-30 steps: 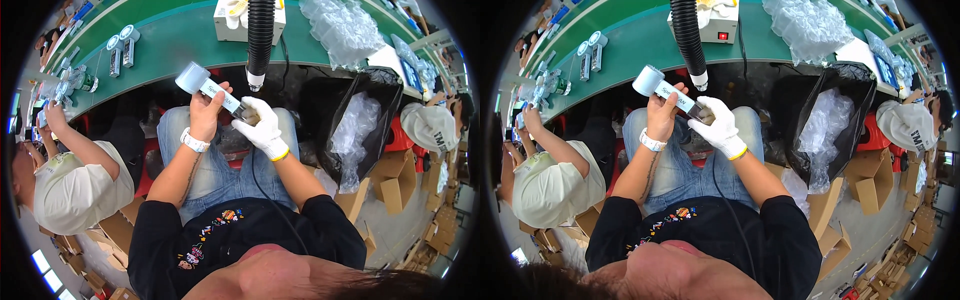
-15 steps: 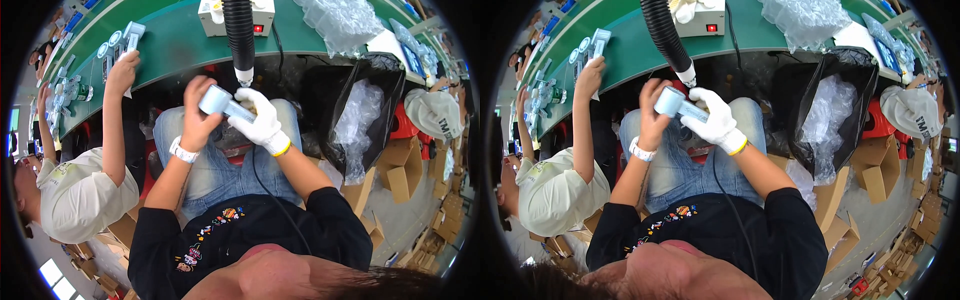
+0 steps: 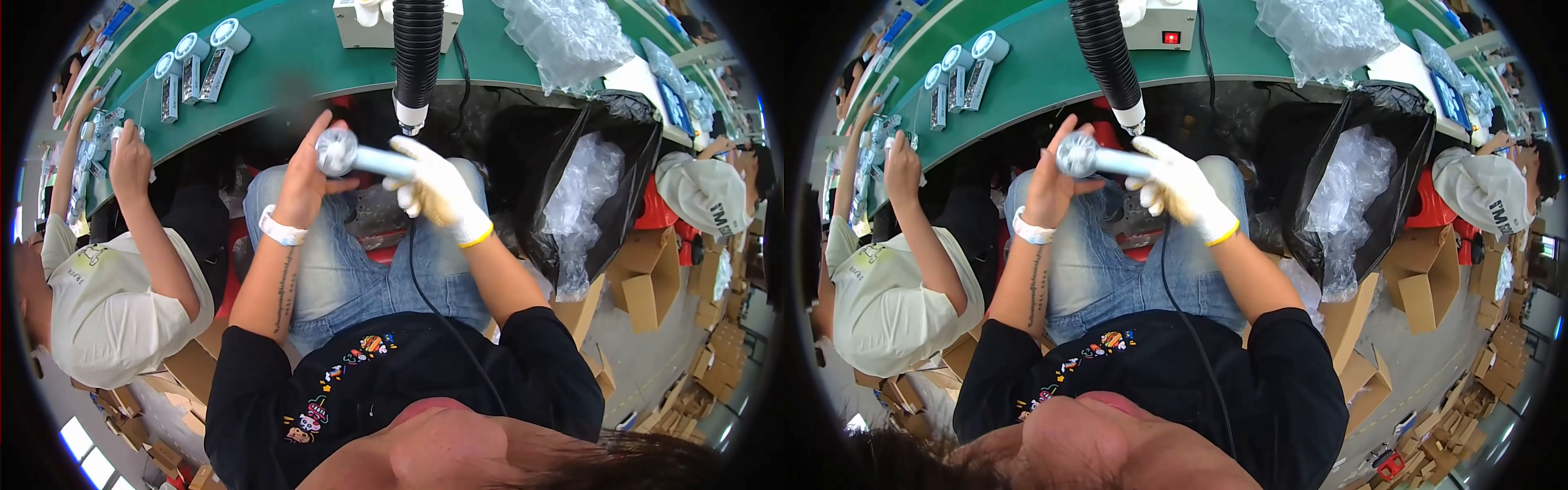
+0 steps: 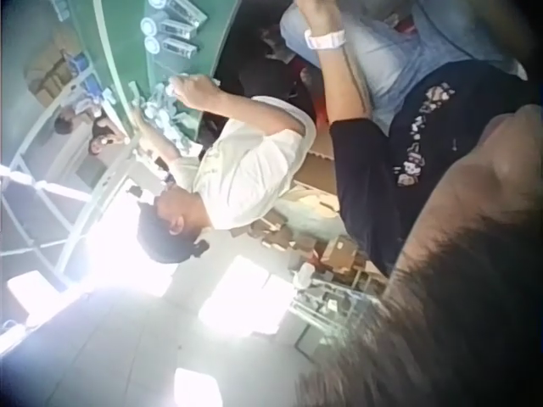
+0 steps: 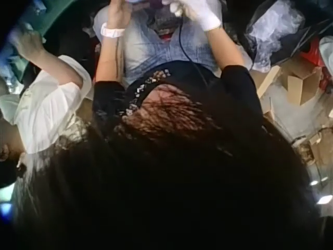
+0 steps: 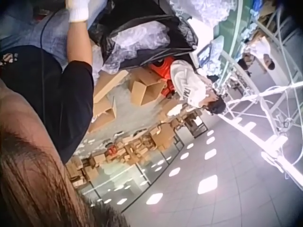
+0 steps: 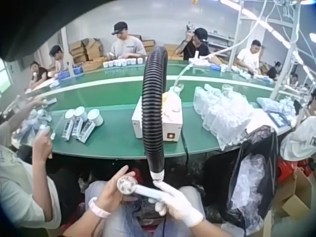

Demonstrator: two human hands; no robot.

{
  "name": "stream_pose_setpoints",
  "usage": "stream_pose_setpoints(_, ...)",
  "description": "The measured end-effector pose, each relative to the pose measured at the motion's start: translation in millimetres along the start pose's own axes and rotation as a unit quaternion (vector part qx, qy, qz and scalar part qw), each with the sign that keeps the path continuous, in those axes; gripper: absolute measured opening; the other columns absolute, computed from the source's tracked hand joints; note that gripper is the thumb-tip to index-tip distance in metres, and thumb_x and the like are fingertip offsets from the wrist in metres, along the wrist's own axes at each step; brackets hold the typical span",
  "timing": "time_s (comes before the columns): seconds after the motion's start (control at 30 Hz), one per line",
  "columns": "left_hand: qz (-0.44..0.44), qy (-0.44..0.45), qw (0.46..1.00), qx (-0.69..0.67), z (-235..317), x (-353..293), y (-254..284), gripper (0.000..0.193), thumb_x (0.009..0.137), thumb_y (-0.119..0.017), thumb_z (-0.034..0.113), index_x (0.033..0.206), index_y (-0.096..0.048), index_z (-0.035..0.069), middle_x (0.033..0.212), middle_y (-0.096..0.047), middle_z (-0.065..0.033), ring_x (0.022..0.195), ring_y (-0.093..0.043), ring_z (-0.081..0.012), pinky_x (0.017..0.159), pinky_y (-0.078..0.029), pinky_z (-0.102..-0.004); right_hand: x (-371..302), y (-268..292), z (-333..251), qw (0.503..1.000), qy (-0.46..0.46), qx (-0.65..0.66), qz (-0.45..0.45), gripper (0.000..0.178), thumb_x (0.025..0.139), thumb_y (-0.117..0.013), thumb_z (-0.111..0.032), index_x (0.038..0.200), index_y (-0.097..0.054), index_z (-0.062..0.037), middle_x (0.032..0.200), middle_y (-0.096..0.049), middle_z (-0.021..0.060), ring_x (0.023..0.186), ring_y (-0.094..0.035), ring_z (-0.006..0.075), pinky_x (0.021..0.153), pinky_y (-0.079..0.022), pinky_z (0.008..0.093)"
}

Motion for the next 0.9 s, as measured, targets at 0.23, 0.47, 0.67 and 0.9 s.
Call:
stream_pose_setpoints(0.23,-0.071,-0.078,0.958,0.265,-1,-11,-9,0.032,0.085,-0.081,0.012,0.112,-0.065,0.007,0.118,-0.066,-0.0113,0.105,-0.068,-0.025,0.087,-0.057,-0.0354,-23,-36,-60,0.883,0.228,-0.406,-0.064,0.07,0.082,-0.076,-0.027,0.144,-0.056,-0.003,0.111,-0.072,0.0201,0.09,-0.073,0.032,0.078,-0.059,0.0438)
stream_pose_setpoints(0.47,-0.219,-0.404,0.811,0.363,-22,-145,-75,0.033,0.072,-0.083,0.007,0.1,-0.066,0.008,0.11,-0.065,-0.0139,0.098,-0.069,-0.035,0.082,-0.059,-0.0414,-69,-59,-5,0.835,0.091,-0.518,-0.16,0.04,0.075,-0.078,-0.034,0.105,-0.075,-0.0074,0.084,-0.073,0.0201,0.083,-0.072,0.0399,0.076,-0.058,0.0476)
stream_pose_setpoints(0.67,-0.158,-0.368,0.85,0.343,-26,-94,-75,0.029,0.076,-0.082,0.01,0.1,-0.065,0.007,0.11,-0.064,-0.0145,0.099,-0.069,-0.0352,0.085,-0.057,-0.044,-54,-34,-14,0.836,0.019,-0.534,-0.123,0.045,0.076,-0.081,-0.043,0.102,-0.075,-0.0076,0.088,-0.073,0.0199,0.085,-0.073,0.0406,0.077,-0.057,0.0482)
stream_pose_setpoints(0.9,0.141,-0.383,0.9,0.153,128,2,64,0.047,0.091,-0.067,0.013,0.136,-0.056,0.001,0.132,-0.06,-0.0185,0.116,-0.065,-0.0313,0.103,-0.051,-0.044,4,61,-282,0.624,0.445,-0.61,0.2,0.03,0.08,-0.083,-0.027,0.1,-0.074,-0.0073,0.096,-0.072,0.014,0.093,-0.07,0.0337,0.086,-0.055,0.0426)
Point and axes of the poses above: each hand's wrist, its own x-axis towards the middle knuckle, its own y-axis out of the back of the hand, z = x × y, the point moved 9 cm from there along x, towards the middle knuckle
